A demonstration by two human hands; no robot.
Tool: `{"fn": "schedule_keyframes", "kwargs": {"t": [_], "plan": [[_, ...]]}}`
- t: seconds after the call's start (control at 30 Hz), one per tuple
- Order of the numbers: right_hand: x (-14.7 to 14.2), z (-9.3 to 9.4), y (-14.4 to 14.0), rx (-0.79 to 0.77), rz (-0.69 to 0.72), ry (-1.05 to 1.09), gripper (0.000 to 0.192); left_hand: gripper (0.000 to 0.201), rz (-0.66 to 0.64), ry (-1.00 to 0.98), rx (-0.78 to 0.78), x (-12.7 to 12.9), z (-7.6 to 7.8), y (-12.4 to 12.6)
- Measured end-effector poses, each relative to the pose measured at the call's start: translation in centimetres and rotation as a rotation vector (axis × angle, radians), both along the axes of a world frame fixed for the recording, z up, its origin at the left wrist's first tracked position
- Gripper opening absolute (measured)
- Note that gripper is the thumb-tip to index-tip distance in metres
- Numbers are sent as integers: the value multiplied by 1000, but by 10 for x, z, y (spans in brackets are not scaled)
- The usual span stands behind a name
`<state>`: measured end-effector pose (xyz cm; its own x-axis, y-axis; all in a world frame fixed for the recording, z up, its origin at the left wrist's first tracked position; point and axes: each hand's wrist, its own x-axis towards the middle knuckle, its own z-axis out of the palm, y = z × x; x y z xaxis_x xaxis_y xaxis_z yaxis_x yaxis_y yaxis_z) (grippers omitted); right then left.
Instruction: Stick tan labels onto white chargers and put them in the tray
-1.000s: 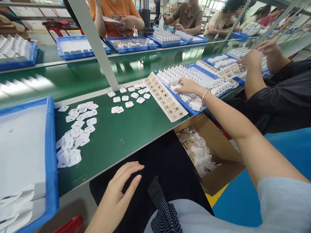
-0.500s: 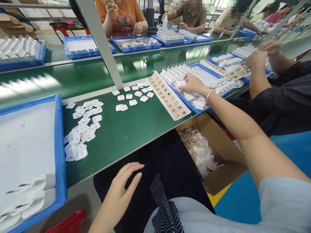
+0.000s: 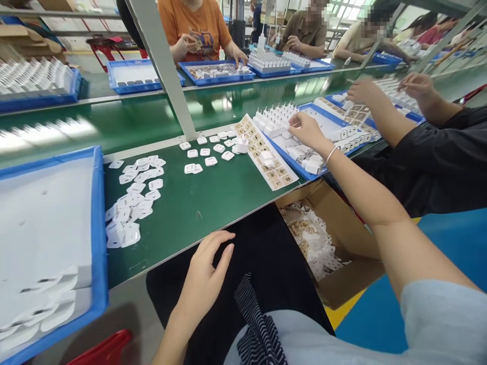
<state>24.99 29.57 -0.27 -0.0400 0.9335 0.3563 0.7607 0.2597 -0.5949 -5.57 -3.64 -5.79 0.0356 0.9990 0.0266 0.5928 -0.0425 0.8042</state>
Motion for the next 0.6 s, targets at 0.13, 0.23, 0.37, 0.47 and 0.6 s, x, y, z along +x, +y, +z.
{"fn": "schedule_keyframes", "kwargs": {"t": [0.13,0.23,0.37,0.47,0.6], "plan": [[-22,9,-39,-46,131,-58,23,29,29,90,107,7,22,21],[-44,6,-69,-205,207,-180,27,31,-23,248,133,8,52,47],[-78,-14,-80,-314,114,-306,66,38,-67,458,212,22,78,121],[-97,-30,-73,-287,14,-220,61,54,-6,559,273,41,73,192],[-97,-41,-65,-308,5,-17,39,75,-23,460,175,57,47,261]]}}
